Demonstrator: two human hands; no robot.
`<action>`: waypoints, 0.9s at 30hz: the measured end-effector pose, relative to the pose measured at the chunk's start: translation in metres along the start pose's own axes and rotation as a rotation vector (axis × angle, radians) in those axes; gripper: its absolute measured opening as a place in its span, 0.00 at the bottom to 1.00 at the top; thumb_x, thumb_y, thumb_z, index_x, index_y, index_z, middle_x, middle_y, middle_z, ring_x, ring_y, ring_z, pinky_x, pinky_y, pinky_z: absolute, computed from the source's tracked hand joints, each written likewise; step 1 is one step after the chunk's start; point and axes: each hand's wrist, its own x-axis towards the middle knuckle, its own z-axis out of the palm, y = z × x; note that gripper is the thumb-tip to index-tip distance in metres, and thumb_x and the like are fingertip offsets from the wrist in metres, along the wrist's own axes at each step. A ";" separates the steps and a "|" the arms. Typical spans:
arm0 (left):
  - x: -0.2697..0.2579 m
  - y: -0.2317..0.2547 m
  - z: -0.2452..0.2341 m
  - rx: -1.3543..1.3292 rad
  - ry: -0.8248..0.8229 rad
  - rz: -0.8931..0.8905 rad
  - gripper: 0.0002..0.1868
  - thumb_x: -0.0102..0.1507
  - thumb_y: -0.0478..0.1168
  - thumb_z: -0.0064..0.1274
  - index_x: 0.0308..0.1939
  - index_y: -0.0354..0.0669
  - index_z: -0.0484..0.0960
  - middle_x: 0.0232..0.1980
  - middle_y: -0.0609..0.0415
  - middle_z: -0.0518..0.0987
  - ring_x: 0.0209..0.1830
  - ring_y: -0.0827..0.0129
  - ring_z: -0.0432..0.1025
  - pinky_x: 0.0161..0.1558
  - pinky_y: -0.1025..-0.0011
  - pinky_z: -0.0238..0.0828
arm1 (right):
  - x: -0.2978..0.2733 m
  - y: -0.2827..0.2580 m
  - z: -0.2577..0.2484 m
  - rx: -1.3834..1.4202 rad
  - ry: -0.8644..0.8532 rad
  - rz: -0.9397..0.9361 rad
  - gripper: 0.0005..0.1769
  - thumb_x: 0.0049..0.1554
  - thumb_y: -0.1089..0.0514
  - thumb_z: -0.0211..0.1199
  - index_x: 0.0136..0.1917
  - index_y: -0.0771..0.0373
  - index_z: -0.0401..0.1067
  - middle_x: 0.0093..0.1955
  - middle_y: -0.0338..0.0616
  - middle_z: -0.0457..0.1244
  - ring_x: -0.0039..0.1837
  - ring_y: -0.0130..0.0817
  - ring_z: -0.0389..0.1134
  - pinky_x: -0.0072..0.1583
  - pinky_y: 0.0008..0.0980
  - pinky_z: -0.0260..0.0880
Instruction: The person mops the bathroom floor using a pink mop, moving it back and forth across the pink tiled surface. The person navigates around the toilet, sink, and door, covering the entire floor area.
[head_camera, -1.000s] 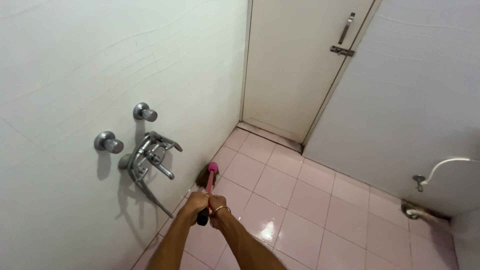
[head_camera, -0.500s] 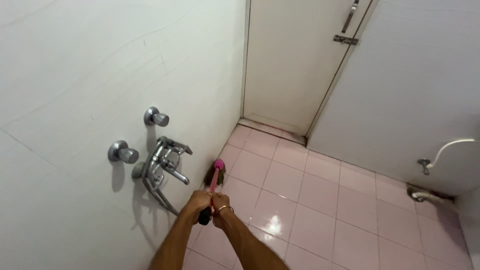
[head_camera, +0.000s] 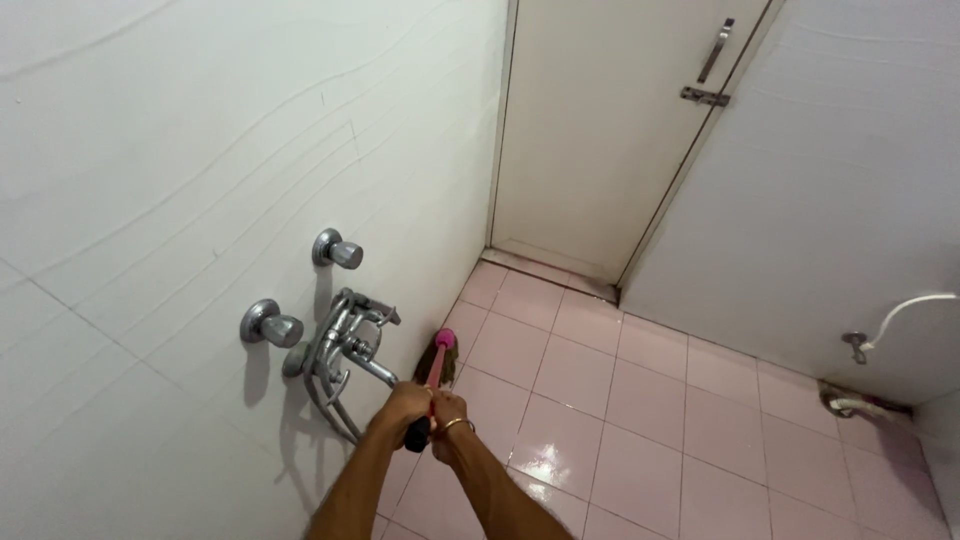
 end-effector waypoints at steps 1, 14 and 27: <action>0.002 0.003 0.000 -0.002 -0.001 0.000 0.13 0.68 0.40 0.43 0.39 0.30 0.77 0.22 0.44 0.75 0.14 0.61 0.69 0.16 0.61 0.65 | -0.004 -0.005 0.003 -0.002 0.001 -0.001 0.14 0.62 0.47 0.62 0.43 0.59 0.69 0.33 0.39 0.62 0.28 0.30 0.59 0.29 0.34 0.56; 0.027 0.062 0.016 0.162 0.036 -0.030 0.16 0.68 0.39 0.46 0.43 0.27 0.83 0.21 0.45 0.79 0.13 0.65 0.71 0.16 0.66 0.67 | 0.036 -0.052 0.003 0.054 -0.023 0.098 0.12 0.65 0.50 0.56 0.44 0.60 0.68 0.31 0.36 0.60 0.26 0.26 0.56 0.27 0.28 0.55; 0.022 0.087 0.038 0.156 -0.115 -0.101 0.12 0.65 0.41 0.56 0.38 0.31 0.79 0.23 0.49 0.77 0.14 0.69 0.69 0.18 0.71 0.67 | 0.030 -0.088 -0.007 0.476 -0.093 0.465 0.22 0.65 0.48 0.54 0.59 0.70 0.67 0.49 0.58 0.70 0.46 0.46 0.75 0.47 0.44 0.82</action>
